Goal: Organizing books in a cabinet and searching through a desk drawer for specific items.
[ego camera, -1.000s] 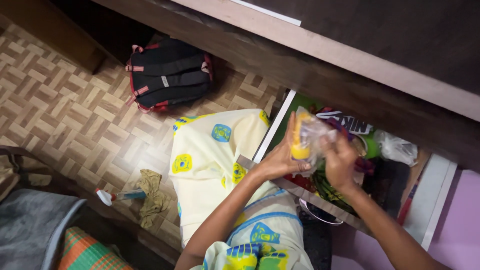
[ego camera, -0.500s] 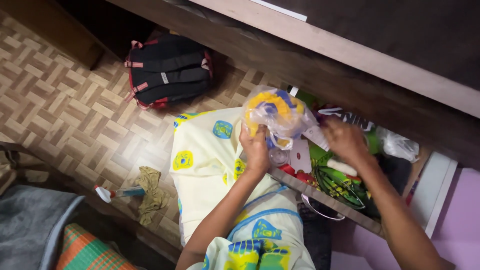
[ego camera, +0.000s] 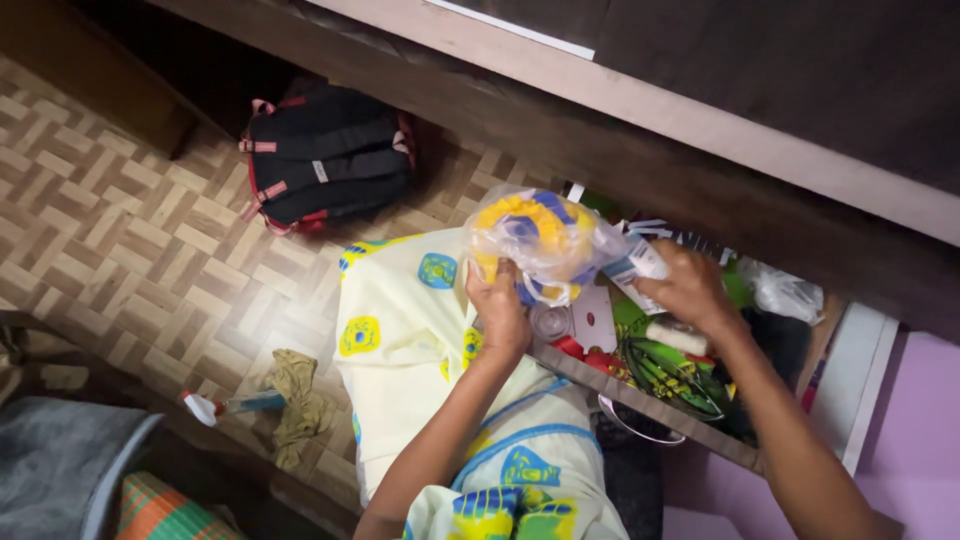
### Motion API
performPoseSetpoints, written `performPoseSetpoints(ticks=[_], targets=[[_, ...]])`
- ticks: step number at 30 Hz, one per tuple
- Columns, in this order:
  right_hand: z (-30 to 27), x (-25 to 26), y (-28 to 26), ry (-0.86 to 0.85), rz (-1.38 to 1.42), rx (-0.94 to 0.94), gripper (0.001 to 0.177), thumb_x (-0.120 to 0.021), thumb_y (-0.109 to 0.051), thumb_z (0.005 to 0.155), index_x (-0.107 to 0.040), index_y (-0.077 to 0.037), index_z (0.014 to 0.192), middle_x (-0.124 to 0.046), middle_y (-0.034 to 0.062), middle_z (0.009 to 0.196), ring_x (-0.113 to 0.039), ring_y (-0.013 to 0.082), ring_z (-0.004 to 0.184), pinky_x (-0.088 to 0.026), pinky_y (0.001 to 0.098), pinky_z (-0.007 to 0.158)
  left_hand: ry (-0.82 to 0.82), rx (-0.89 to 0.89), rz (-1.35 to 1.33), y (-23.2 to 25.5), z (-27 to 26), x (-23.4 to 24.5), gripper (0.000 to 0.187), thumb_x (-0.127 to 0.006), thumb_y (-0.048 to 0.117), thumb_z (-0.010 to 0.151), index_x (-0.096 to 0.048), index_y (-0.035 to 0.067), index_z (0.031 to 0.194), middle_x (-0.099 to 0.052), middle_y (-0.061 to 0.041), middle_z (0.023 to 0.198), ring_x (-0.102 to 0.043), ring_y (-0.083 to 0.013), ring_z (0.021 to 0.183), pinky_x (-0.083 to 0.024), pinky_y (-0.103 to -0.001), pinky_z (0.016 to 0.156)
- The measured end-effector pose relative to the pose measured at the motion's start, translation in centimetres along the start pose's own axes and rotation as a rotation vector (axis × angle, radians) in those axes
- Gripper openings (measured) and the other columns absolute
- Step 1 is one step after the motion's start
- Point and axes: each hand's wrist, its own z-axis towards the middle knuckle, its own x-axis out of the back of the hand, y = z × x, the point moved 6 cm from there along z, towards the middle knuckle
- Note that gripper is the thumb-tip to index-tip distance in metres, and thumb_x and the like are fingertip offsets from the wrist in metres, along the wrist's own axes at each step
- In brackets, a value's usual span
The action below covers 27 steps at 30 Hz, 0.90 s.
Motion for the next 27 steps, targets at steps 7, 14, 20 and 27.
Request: performPoseSetpoints(ticks=[7,14,20,27], targets=[[1.8,-2.3,6.0,-0.074,0.845,0.053,0.037,-0.077,-0.005,0.078,-0.071,0.008,0.112,-0.075,0.0160,0.096,-0.069,0.0184,0.083,-0.054,0.0320,0.073,0.004,-0.009,0.025,0.2,0.2,0.4,0.021,-0.054,0.004,0.101,-0.062,-0.002,0.120,-0.068,-0.006,0.105,-0.063,-0.0141,0.092,-0.051,-0.028,0.082],[0.5,-0.1,5.1,-0.257,1.116,0.125,0.051,-0.073,0.000,0.076,-0.066,0.011,0.125,-0.078,0.0191,0.105,-0.073,0.0208,0.091,-0.056,0.0301,0.085,0.001,0.118,-0.114,-0.4,0.5,0.4,0.027,-0.053,0.010,0.097,-0.063,0.001,0.121,-0.071,-0.005,0.108,-0.068,-0.0156,0.095,-0.055,-0.030,0.085],[-0.5,1.8,4.5,-0.206,1.234,0.131,0.056,-0.073,0.001,0.071,-0.064,0.014,0.125,-0.077,0.0203,0.107,-0.074,0.0223,0.093,-0.057,0.0304,0.088,-0.120,0.170,-0.065,-0.9,0.4,-0.3,0.024,-0.056,0.012,0.102,-0.064,-0.003,0.120,-0.070,-0.007,0.106,-0.066,-0.0161,0.093,-0.055,-0.031,0.082],[-1.2,4.6,6.1,-0.097,0.949,0.191,0.057,-0.078,-0.008,0.070,-0.069,0.011,0.124,-0.078,0.0223,0.098,-0.073,0.0246,0.080,-0.057,0.0321,0.073,-0.316,0.089,0.299,-1.6,-0.1,-1.8,0.038,-0.055,0.003,0.094,-0.060,-0.005,0.132,-0.071,-0.012,0.117,-0.068,-0.0199,0.105,-0.055,-0.032,0.092]])
